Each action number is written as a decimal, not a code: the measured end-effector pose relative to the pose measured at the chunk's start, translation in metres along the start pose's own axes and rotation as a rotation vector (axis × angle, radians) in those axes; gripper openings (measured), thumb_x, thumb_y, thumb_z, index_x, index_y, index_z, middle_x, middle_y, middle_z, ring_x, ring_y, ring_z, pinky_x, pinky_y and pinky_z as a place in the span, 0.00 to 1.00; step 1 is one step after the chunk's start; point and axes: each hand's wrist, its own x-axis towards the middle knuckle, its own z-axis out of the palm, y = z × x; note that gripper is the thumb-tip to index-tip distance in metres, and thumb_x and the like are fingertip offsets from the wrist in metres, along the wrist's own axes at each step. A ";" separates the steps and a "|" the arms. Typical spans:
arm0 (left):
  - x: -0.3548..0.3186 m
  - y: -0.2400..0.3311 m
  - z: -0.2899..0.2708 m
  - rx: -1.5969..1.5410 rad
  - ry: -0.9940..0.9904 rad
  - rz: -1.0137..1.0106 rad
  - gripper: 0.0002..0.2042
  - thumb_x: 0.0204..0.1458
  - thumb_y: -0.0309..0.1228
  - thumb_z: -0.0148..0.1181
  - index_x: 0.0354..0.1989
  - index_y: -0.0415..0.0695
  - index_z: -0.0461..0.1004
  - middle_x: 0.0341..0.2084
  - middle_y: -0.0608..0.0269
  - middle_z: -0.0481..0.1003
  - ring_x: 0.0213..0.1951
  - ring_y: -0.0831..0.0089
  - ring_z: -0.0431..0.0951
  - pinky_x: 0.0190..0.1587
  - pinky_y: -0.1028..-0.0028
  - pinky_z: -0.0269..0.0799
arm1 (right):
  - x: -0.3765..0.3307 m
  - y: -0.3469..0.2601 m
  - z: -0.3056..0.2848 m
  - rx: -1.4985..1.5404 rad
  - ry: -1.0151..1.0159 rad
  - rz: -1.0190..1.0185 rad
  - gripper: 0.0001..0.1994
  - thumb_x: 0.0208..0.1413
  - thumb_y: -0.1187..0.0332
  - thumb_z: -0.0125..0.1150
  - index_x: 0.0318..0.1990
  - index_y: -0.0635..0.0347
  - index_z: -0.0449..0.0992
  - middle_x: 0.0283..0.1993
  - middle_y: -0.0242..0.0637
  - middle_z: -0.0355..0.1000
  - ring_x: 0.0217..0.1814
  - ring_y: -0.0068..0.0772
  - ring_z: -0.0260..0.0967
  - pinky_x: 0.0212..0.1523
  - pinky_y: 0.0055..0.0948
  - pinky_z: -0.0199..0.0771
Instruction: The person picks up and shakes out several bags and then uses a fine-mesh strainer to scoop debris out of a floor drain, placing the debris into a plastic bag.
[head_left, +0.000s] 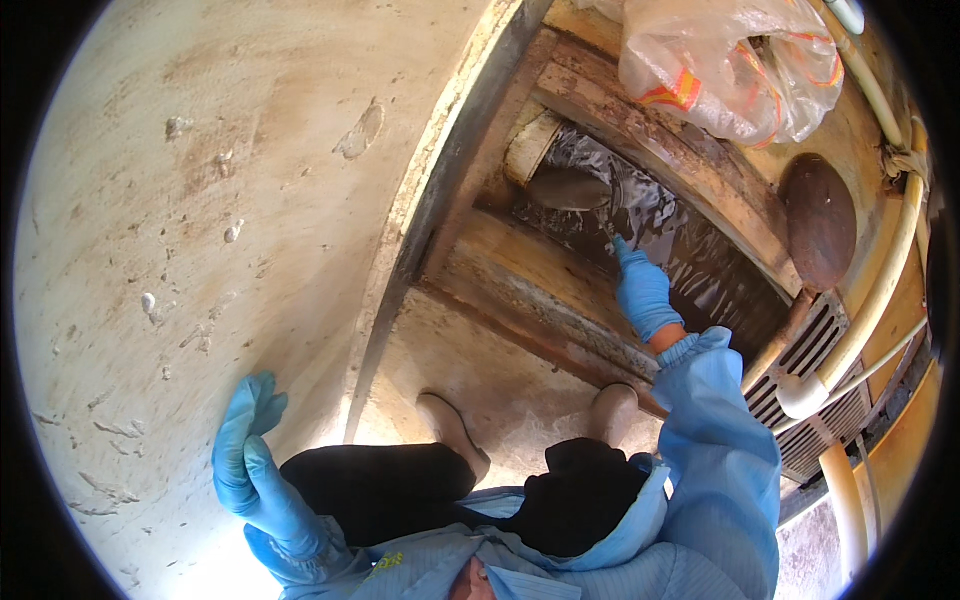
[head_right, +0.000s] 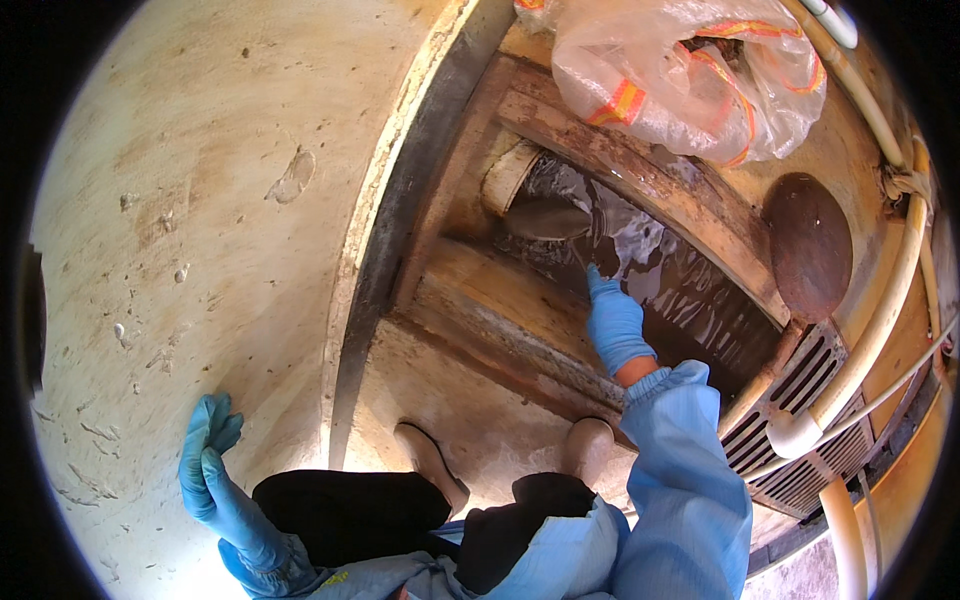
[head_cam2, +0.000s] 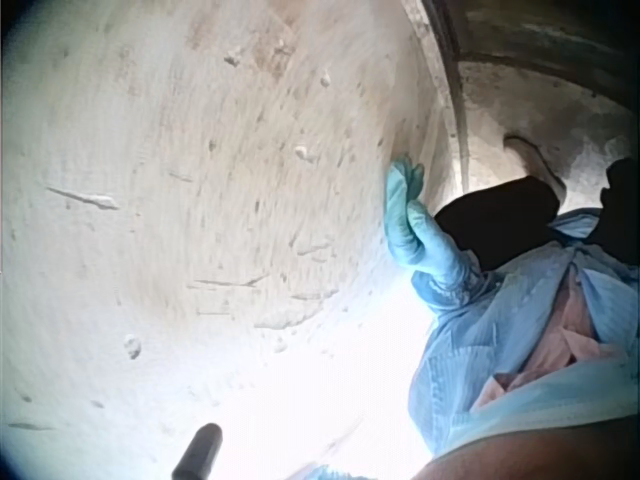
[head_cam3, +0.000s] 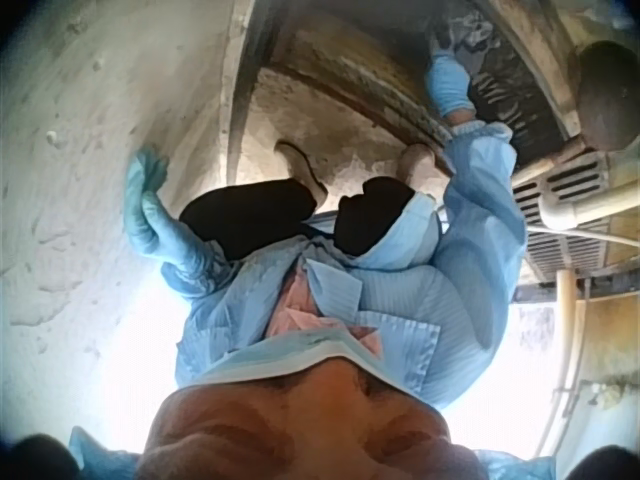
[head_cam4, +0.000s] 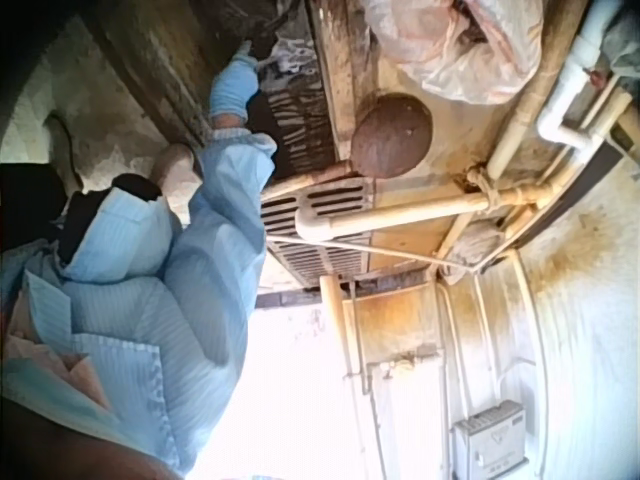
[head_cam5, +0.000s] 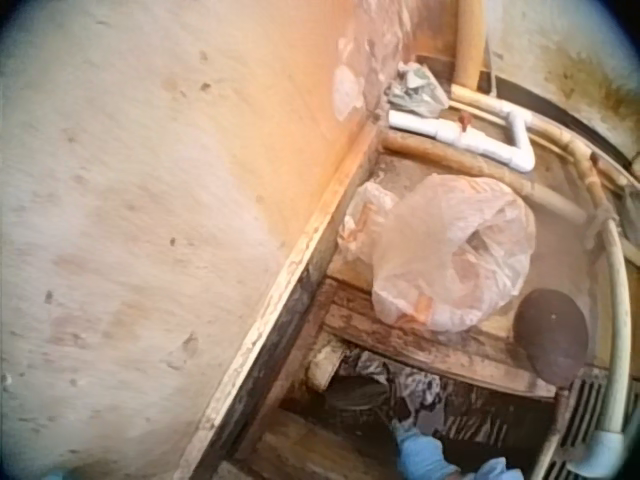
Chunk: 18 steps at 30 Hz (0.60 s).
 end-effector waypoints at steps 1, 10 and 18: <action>-0.001 0.000 -0.001 0.018 -0.003 0.001 0.16 0.62 0.32 0.41 0.51 0.36 0.69 0.47 0.44 0.72 0.47 0.54 0.75 0.46 0.61 0.75 | -0.001 0.006 0.007 0.076 0.099 0.001 0.30 0.48 0.75 0.54 0.62 0.53 0.61 0.44 0.54 0.70 0.37 0.54 0.72 0.34 0.44 0.73; -0.001 0.000 0.008 0.076 0.034 -0.028 0.17 0.63 0.32 0.38 0.53 0.36 0.69 0.49 0.46 0.72 0.49 0.57 0.74 0.48 0.64 0.72 | 0.071 -0.002 0.029 1.234 -0.230 0.460 0.26 0.53 0.70 0.53 0.61 0.58 0.61 0.34 0.42 0.74 0.25 0.25 0.69 0.21 0.27 0.68; 0.001 -0.003 0.009 0.120 0.004 0.003 0.19 0.63 0.34 0.37 0.54 0.36 0.68 0.50 0.49 0.72 0.50 0.61 0.74 0.49 0.66 0.72 | 0.076 0.039 0.048 0.468 -0.057 0.002 0.23 0.46 0.74 0.54 0.54 0.57 0.70 0.41 0.55 0.72 0.46 0.56 0.69 0.47 0.43 0.70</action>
